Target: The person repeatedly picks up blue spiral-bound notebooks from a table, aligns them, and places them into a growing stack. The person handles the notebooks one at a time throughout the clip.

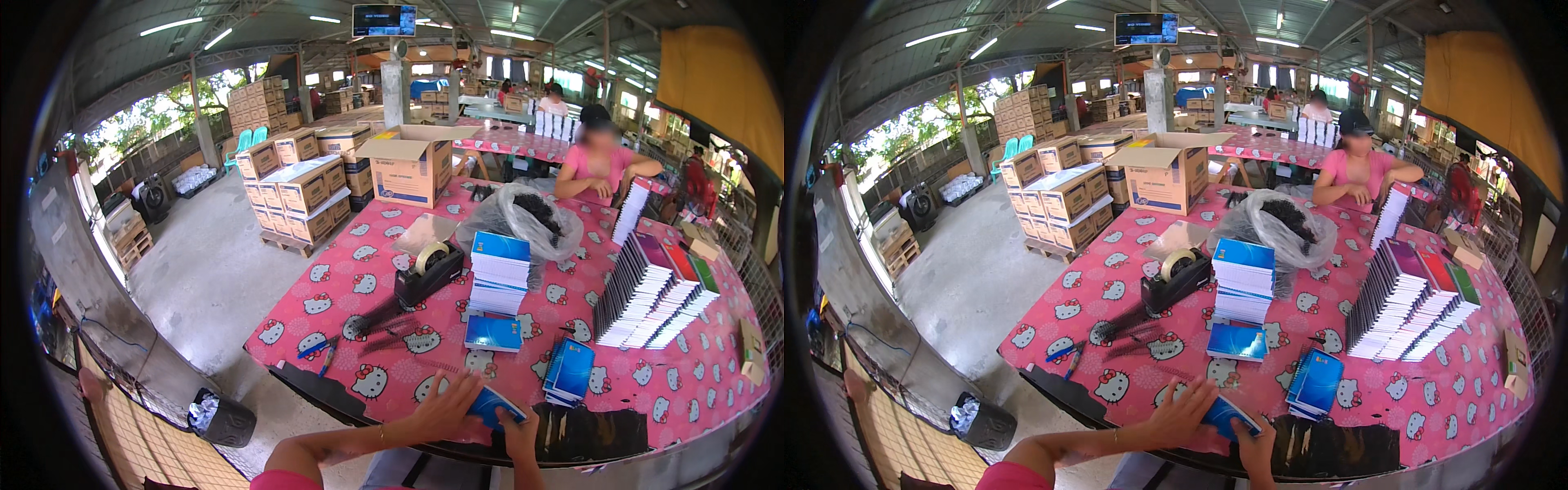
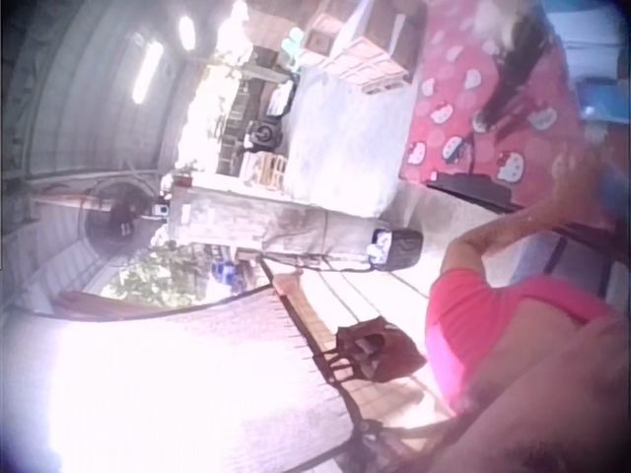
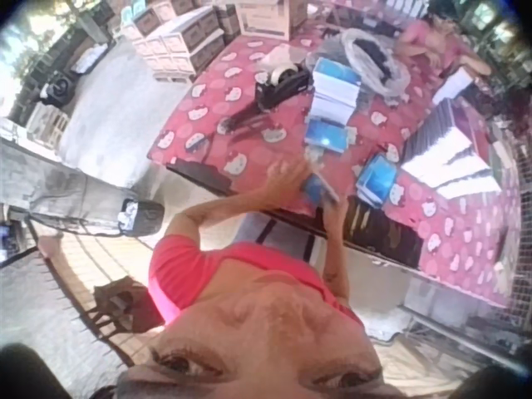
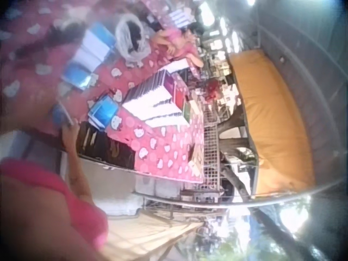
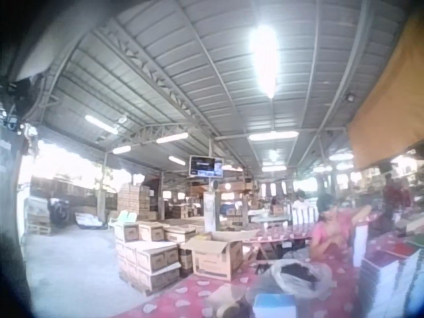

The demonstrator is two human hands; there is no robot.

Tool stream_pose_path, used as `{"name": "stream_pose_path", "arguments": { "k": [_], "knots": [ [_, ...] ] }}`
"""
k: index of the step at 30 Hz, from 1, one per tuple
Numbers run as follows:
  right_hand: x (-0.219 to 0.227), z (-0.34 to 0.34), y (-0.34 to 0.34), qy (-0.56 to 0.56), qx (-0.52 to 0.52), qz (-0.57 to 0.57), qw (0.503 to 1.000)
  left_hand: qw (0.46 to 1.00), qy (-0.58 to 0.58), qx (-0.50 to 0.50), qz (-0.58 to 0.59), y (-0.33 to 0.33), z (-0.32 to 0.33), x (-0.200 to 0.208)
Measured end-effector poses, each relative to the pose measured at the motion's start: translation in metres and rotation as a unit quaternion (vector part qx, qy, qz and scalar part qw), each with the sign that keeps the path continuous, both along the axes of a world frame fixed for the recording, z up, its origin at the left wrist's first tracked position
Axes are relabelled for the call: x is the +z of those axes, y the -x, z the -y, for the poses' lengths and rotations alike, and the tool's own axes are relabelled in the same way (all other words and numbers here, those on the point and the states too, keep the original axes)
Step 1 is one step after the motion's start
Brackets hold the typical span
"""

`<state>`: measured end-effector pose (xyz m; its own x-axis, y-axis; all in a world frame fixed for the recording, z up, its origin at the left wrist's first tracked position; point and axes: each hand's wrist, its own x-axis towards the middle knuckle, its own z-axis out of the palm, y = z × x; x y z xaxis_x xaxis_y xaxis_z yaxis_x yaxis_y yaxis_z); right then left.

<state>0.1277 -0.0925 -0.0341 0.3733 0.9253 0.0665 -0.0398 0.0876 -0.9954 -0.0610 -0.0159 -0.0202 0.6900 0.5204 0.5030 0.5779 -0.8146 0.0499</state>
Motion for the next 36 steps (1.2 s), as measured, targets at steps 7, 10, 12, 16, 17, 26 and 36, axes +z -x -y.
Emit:
{"name": "stream_pose_path", "arguments": {
  "k": [7,10,12,16,17,26,36],
  "knots": [
    [-0.008,0.004,0.0,0.009,0.0,-0.021,1.0,0.997,-0.03,0.028,-0.063,-0.005,-0.015,0.021],
    [-0.001,0.003,-0.004,0.002,-0.008,-0.011,1.0,0.984,-0.085,0.024,-0.156,0.002,0.0,-0.009],
    [-0.01,0.005,-0.002,0.005,0.008,0.024,1.0,0.993,-0.057,0.015,-0.104,-0.003,0.002,0.003],
    [-0.001,0.007,-0.003,0.012,-0.002,0.005,1.0,0.998,-0.019,-0.021,-0.052,-0.01,-0.003,0.023],
    [0.01,0.011,-0.004,0.014,-0.006,-0.004,1.0,0.998,-0.003,-0.053,-0.042,0.0,0.016,-0.007],
    [0.021,0.009,0.004,0.008,0.009,-0.01,1.0,0.987,-0.066,-0.036,-0.143,-0.004,0.02,0.02],
    [0.02,0.002,0.003,-0.015,0.049,0.05,0.997,0.997,-0.043,-0.056,-0.024,-0.021,0.008,0.023]
  ]
}}
